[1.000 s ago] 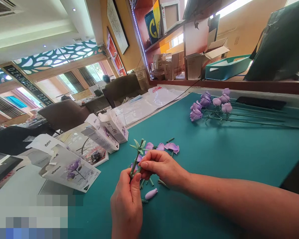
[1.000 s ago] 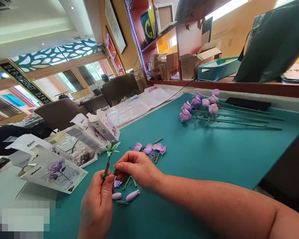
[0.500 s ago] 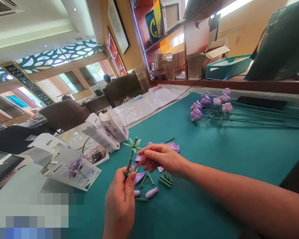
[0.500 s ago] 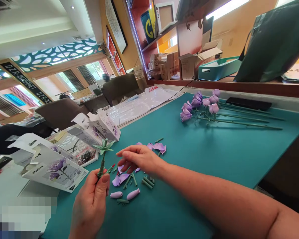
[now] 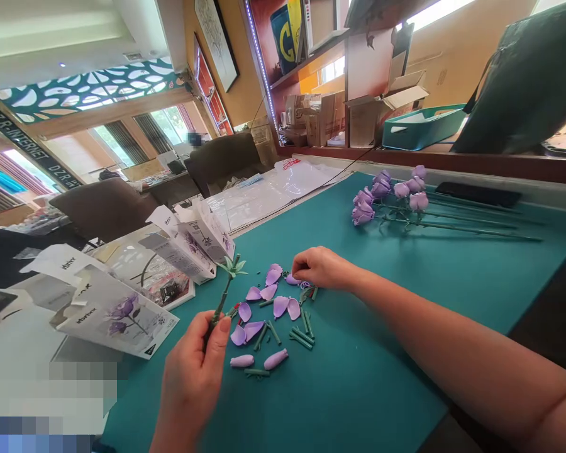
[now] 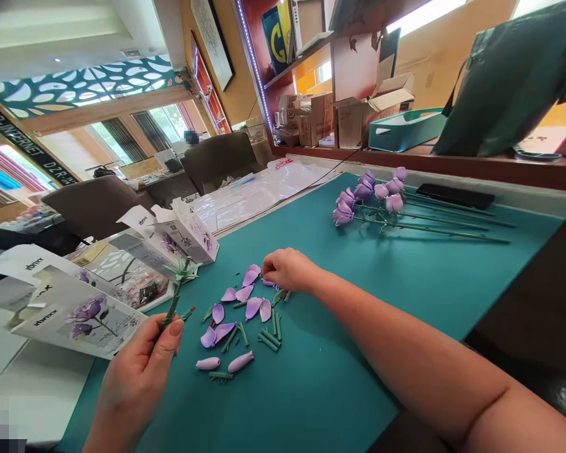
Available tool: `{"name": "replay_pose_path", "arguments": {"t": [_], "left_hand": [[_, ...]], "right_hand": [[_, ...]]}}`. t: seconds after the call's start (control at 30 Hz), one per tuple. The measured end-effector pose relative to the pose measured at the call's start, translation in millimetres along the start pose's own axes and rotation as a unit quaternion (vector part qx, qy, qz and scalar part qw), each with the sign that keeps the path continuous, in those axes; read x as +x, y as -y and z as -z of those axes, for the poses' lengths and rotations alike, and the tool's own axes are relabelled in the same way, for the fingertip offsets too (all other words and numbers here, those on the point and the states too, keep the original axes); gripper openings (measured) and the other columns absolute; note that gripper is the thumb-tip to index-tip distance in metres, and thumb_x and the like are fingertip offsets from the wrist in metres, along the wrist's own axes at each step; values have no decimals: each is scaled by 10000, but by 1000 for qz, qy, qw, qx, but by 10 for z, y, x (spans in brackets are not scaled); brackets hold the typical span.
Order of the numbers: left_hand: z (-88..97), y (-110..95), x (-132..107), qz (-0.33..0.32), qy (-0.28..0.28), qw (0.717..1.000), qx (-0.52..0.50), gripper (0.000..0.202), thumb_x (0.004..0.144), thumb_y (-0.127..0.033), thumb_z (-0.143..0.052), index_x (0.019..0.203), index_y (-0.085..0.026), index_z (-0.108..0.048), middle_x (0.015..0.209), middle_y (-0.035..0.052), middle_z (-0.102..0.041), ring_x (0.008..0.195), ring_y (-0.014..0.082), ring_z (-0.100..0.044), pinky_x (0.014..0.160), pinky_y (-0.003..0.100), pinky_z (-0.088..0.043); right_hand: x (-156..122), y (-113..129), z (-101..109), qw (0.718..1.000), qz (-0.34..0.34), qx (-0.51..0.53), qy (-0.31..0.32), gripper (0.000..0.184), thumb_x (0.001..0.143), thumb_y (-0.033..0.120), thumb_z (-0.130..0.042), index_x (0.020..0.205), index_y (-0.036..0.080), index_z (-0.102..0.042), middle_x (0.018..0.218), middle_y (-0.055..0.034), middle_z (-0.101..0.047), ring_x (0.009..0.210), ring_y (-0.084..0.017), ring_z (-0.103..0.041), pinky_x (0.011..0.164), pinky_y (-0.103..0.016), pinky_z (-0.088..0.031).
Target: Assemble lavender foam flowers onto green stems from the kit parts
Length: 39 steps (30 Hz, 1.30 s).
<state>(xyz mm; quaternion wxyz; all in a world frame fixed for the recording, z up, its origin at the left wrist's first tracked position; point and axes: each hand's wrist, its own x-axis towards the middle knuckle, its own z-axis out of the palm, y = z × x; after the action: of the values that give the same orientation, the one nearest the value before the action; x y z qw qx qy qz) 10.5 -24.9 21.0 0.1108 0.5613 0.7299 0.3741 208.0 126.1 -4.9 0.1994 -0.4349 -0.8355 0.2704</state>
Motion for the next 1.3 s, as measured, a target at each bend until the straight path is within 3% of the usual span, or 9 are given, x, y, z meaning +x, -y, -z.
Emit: {"name": "replay_pose_path", "arguments": {"t": [0.13, 0.37, 0.63, 0.8, 1.03, 1.3], "left_hand": [[31, 23, 26, 14, 3, 1000, 2, 287, 796, -509, -453, 707, -240, -502, 524, -67, -347, 500, 137, -335, 475, 251, -272], [107, 131, 75, 13, 0, 1000, -11, 311, 807, -513, -444, 665, -238, -463, 541, -62, -387, 510, 135, -364, 471, 254, -282], [82, 141, 90, 11, -4, 1000, -6, 329, 812, -519, -440, 640, -239, -460, 520, -63, -356, 482, 132, -328, 457, 254, -262], [85, 144, 104, 8, 20, 1000, -5, 326, 820, -517, -438, 652, -239, -468, 516, -62, -358, 475, 135, -331, 456, 253, -267], [86, 148, 88, 5, 56, 998, -31, 362, 824, -540, -440, 638, -230, -443, 540, -65, -346, 514, 130, -326, 492, 248, -260], [77, 129, 83, 5, 54, 997, -47, 319, 797, -509, -479, 649, -227, -468, 536, -68, -339, 509, 128, -306, 474, 238, -236]], "right_hand": [[-14, 6, -13, 999, 18, -32, 17, 212, 780, 141, -557, 892, 215, -721, 818, 11, -714, 701, -113, -605, 577, -192, -369], [3, -14, -53, 997, 10, -72, -9, 234, 822, 172, -506, 908, 218, -720, 858, -7, -719, 755, -137, -619, 614, -209, -388], [147, -305, -74, 988, -13, -143, -65, 281, 881, 200, -445, 996, 229, -700, 1031, -29, -690, 939, -181, -604, 744, -243, -418], [199, -414, -182, 984, 5, -168, -53, 305, 896, 180, -436, 1070, 204, -685, 1132, -60, -650, 1039, -207, -558, 865, -270, -397], [209, -256, -398, 979, 46, -199, -23, 314, 912, 193, -425, 1130, 223, -649, 1147, -72, -643, 1043, -210, -544, 864, -291, -383], [450, -66, -456, 964, 26, -264, -7, 205, 861, 242, -513, 909, 171, -699, 986, -125, -688, 959, -267, -576, 728, -319, -386]]}}
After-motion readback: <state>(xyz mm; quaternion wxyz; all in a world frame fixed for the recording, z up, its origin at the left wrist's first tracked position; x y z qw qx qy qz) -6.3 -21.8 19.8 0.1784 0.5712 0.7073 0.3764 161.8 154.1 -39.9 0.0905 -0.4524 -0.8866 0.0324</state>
